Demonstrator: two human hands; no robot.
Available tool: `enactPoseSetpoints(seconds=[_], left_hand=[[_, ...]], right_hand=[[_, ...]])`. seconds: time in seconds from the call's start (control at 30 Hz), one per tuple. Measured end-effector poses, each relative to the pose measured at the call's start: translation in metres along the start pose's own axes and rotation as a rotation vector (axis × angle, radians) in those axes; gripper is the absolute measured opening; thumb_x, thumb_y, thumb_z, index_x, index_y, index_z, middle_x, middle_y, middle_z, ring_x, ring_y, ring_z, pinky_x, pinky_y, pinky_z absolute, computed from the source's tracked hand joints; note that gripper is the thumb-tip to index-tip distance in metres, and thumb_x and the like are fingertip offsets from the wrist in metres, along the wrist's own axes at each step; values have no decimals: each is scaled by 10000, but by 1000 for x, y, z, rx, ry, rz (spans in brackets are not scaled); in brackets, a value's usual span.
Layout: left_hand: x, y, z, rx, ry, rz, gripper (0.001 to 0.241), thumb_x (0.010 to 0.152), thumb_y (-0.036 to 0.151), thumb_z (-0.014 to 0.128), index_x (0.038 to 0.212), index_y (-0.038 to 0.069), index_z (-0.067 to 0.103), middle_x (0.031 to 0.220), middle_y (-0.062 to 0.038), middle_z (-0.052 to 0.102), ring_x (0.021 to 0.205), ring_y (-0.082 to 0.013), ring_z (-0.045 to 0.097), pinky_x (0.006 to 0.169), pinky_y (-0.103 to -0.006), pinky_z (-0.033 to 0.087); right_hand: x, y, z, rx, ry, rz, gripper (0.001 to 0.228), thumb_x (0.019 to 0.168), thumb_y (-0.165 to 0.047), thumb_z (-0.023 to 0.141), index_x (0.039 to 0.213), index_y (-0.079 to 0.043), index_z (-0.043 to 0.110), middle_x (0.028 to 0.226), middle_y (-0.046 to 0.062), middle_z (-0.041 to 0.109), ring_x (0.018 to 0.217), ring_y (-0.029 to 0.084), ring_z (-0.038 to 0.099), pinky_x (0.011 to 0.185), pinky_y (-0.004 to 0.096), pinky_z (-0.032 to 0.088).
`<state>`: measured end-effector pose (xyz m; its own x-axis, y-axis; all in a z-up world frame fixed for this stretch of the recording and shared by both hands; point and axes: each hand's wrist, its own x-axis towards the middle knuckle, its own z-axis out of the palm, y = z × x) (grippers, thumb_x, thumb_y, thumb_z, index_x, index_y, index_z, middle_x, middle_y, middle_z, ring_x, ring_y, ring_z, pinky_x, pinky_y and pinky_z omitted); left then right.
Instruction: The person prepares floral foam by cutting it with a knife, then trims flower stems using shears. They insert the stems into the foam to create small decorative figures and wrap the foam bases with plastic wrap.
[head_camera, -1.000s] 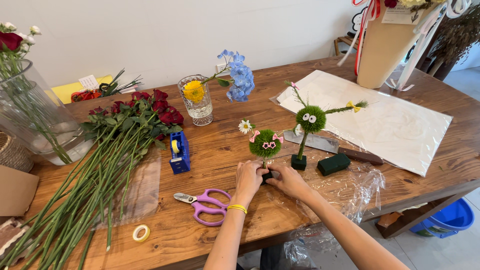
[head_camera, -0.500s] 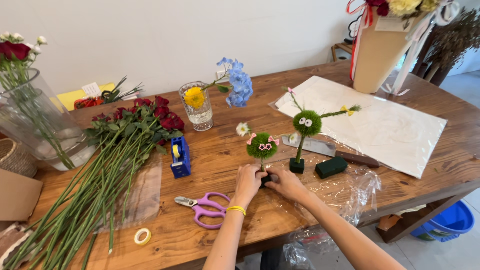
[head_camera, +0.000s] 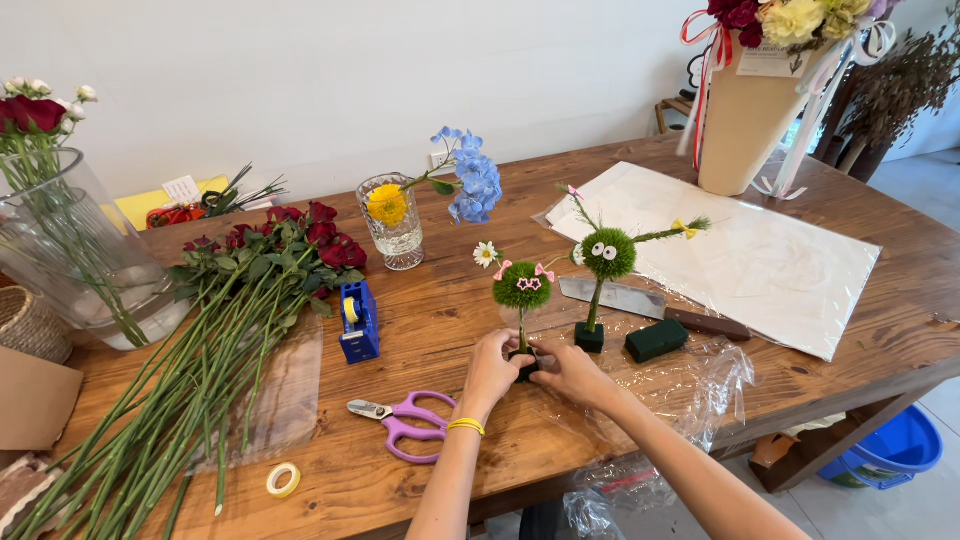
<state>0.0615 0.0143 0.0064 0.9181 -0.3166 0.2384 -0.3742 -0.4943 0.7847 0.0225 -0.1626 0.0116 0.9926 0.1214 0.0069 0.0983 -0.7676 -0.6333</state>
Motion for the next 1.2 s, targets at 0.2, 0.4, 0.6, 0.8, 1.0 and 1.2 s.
enactPoseSetpoints(seconds=[0.2,0.4,0.6,0.8,1.0,1.2], left_hand=[[-16,24,-17,227,-138,-49,712,699,251,863,1335,98,582,1131,-72,632,1200,-264,543,1043,-415,377],[-3,8,-2,348,-156,-72,544,809,249,790,1308,124,614,1264,-55,616,1271,-232,520,1068,-423,350],[41,-13,12,238,-140,-224,558,857,253,762,1365,124,569,1523,-116,474,1474,-273,337,1217,-551,148],[75,-31,31,380,21,-103,485,736,289,818,1190,186,682,1161,-23,652,1180,-268,567,974,-420,367],[70,-12,22,336,-10,-155,630,730,345,818,1305,228,588,1303,-69,585,1290,-297,493,1082,-515,322],[37,-19,-14,268,202,-120,295,823,335,738,1080,207,669,1116,-14,667,1139,-277,556,982,-467,320]], right_hand=[[-19,23,-17,-28,33,26,512,821,-286,723,1323,-218,650,1204,36,754,961,282,755,867,452,576],[-25,53,-28,-104,60,90,411,824,-304,706,1234,-274,710,1111,-7,782,973,250,753,861,412,593],[-55,26,-31,-252,-49,100,285,853,-338,675,1107,-229,741,1031,65,781,974,342,726,867,489,583],[-71,20,-24,-330,-75,38,259,926,-230,673,1167,-134,681,1124,19,743,891,143,727,829,297,617],[-74,22,-27,-312,-28,-3,344,899,-260,652,1212,-121,685,1260,31,703,1103,232,700,985,430,537],[-54,32,-19,-212,92,174,170,784,-376,740,910,-283,807,941,-102,822,903,101,776,824,288,558]])
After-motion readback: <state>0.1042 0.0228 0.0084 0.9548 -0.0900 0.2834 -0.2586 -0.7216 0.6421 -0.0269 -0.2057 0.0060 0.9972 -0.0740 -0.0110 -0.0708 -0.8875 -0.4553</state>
